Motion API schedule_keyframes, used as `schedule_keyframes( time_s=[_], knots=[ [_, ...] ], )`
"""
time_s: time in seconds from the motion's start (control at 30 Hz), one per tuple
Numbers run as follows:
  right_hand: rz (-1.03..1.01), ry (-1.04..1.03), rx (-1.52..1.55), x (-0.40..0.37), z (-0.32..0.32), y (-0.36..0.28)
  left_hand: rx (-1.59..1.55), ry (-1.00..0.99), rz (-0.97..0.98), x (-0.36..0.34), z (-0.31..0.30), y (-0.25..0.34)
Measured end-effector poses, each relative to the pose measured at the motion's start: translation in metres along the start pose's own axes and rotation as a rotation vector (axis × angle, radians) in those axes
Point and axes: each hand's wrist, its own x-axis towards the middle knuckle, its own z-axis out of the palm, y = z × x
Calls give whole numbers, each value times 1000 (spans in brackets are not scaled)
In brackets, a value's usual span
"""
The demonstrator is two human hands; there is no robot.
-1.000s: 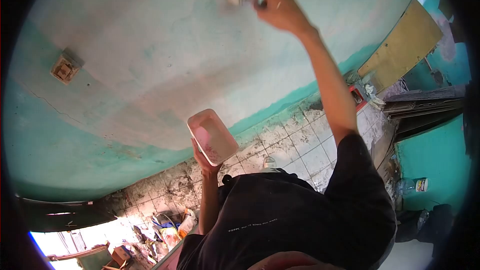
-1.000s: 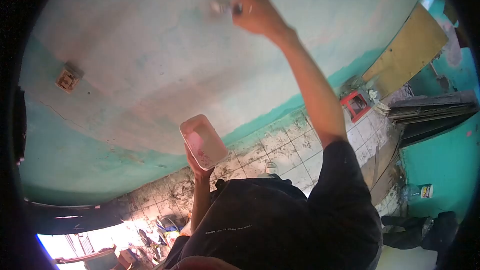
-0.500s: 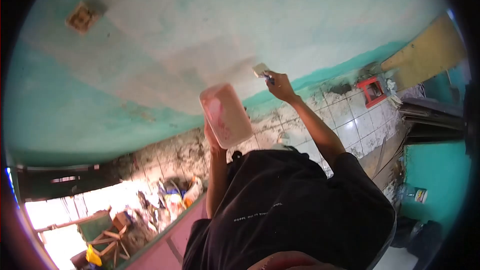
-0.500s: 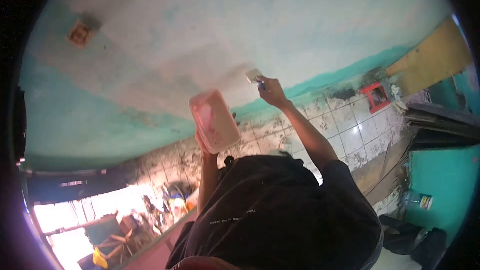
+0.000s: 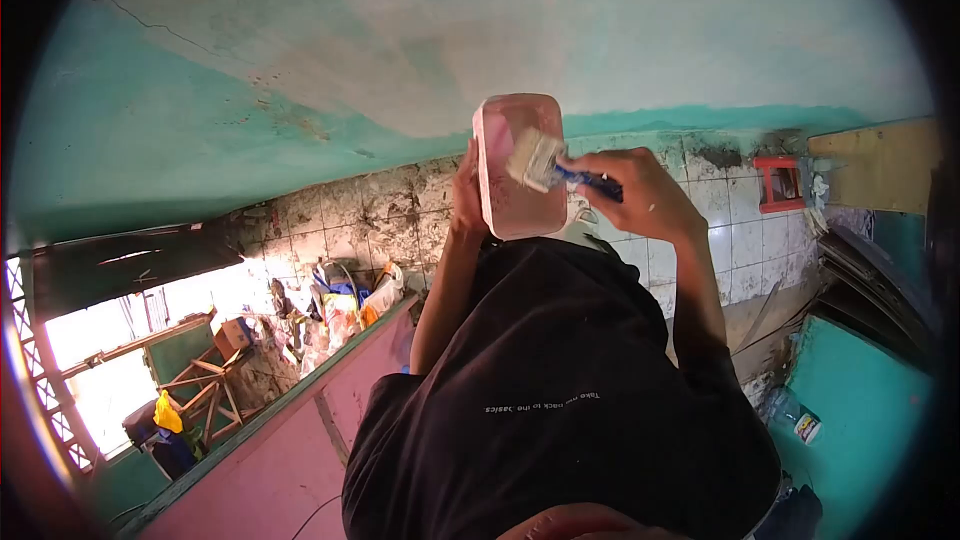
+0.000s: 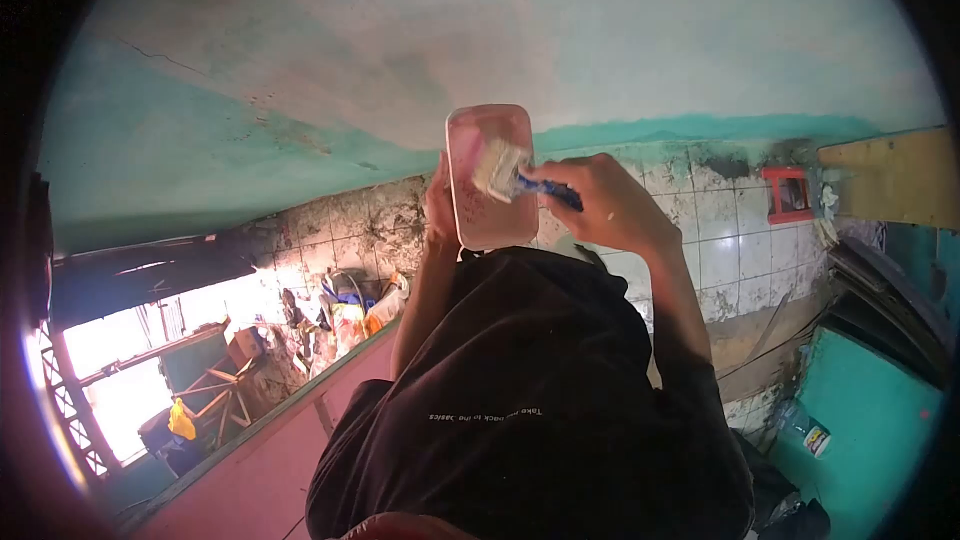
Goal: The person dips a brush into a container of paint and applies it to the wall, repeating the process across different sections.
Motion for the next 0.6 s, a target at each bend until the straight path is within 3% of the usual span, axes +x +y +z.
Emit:
schedule_keyframes(
  time_s=[0.1, 0.13, 0.27, 0.4, 0.47, 0.6],
  knots=[
    [24, -193, -153, -1, 1, 10, 65, -123, -68, 14, -17, -5],
    [52, -187, -149, -1, 3, 12, -106, -194, -129, 17, -11, -4],
    [116, -193, -231, 0, 10, 25, 106, 24, -43, 22, 13, -26],
    [151, -211, -237, -2, 8, 43, 61, -2, -56, 30, 18, -36],
    [95, -178, -265, -4, 5, 51, -38, -226, -124, 37, 16, -38],
    [113, -210, -245, -4, -8, 59, 49, -21, -120, 45, 24, -55]
  ],
)
